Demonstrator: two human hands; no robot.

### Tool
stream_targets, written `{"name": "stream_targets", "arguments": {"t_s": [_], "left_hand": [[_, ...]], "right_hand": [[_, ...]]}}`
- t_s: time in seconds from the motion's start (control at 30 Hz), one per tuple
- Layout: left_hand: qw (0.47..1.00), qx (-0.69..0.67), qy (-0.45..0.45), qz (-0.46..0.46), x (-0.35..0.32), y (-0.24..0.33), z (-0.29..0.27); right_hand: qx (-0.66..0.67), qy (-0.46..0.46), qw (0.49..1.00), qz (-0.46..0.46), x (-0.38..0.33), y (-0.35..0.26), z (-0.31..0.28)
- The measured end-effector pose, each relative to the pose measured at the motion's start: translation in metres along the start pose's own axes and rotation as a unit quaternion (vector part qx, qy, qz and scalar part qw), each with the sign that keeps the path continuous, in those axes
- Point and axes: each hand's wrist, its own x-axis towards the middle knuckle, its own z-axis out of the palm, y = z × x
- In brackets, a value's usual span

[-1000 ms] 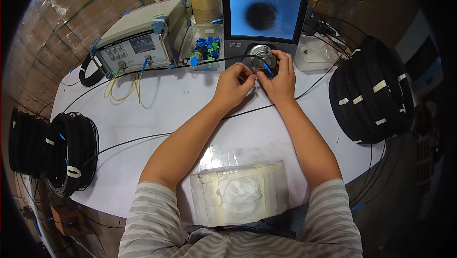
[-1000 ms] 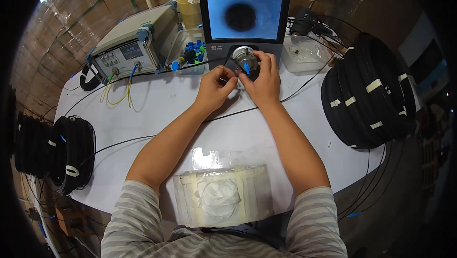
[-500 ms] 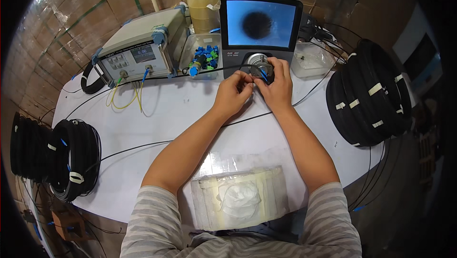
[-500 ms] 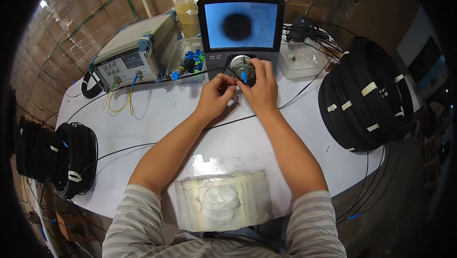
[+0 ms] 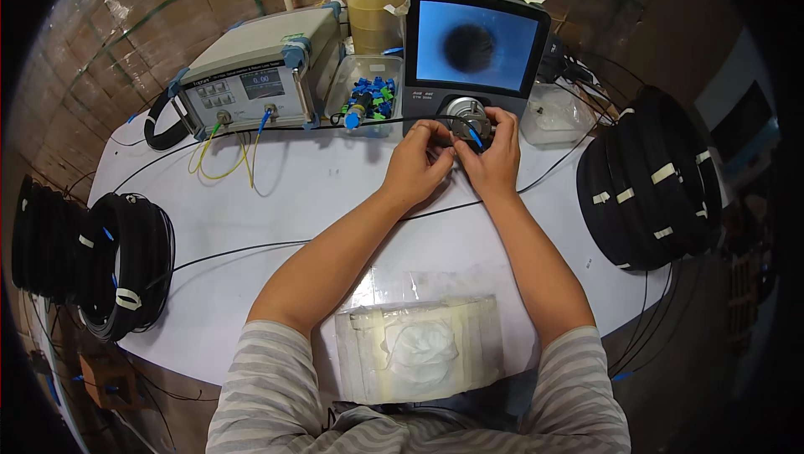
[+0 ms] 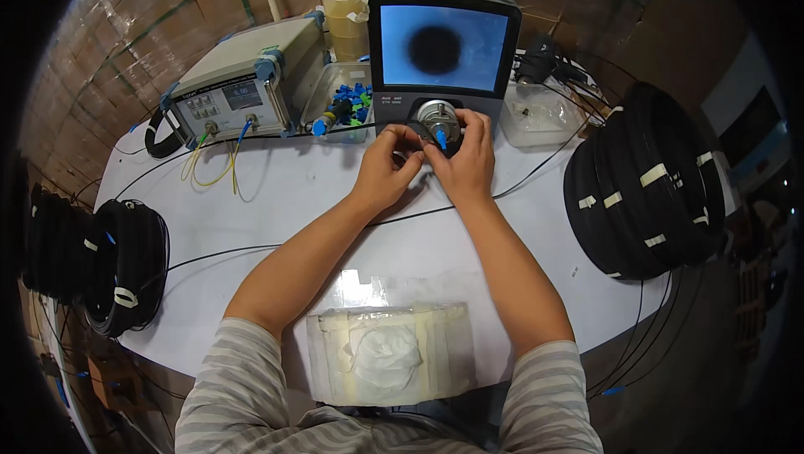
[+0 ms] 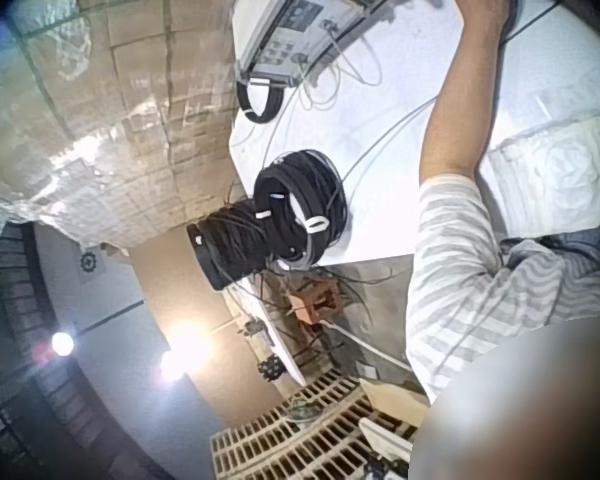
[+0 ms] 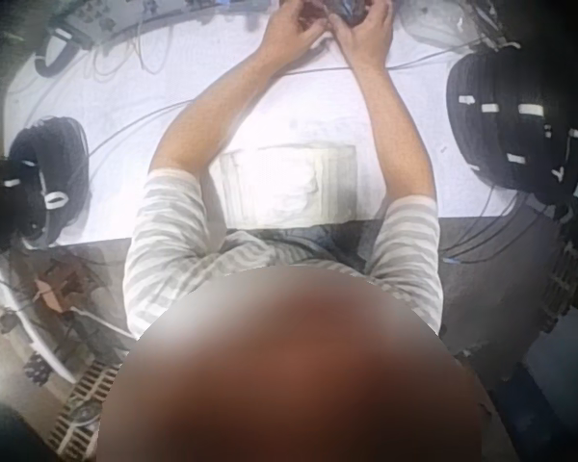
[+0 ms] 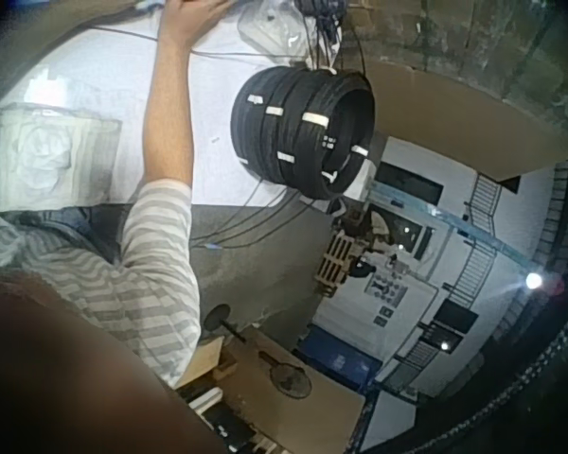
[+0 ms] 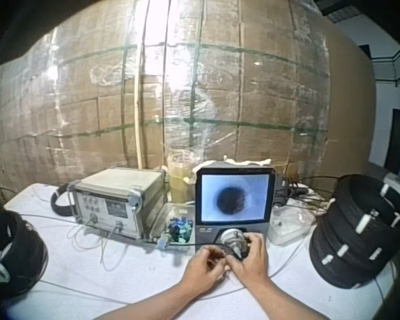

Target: The person is inspecting and cleaning fiber optic cable connectors using a microscope and cleaning tools.

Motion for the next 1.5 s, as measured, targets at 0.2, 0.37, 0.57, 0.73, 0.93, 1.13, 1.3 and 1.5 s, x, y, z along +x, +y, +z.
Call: {"name": "stream_targets", "arguments": {"t_s": [0.2,0.37,0.57,0.73,0.93,1.13,1.3,1.5], "left_hand": [[1.0,0.0,-0.004,0.009,-0.002,0.009,0.0],[0.999,0.024,-0.004,0.033,-0.002,0.009,0.005],[0.999,0.027,-0.012,0.026,-0.003,0.011,0.003],[0.998,0.038,-0.019,0.036,-0.003,0.011,0.004],[0.998,0.045,-0.029,0.03,-0.003,0.011,0.004],[0.998,0.035,-0.027,0.037,-0.002,0.009,0.004],[0.998,0.023,-0.052,0.032,0.001,0.005,0.006],[0.998,0.022,-0.048,0.026,0.001,0.001,0.007]], "right_hand": [[-0.043,0.008,0.999,0.008,0.002,-0.011,-0.003],[-0.069,0.018,0.997,0.018,0.004,-0.011,0.003],[-0.046,0.016,0.999,0.003,0.001,-0.013,-0.001],[-0.05,0.009,0.999,-0.001,0.002,-0.01,-0.005],[-0.036,0.014,0.999,-0.013,0.0,-0.006,-0.005],[-0.02,-0.001,1.0,-0.02,0.002,-0.009,-0.006],[-0.03,0.012,0.999,-0.025,0.002,-0.005,-0.006],[-0.041,0.027,0.999,-0.008,0.006,-0.006,-0.003]]}}
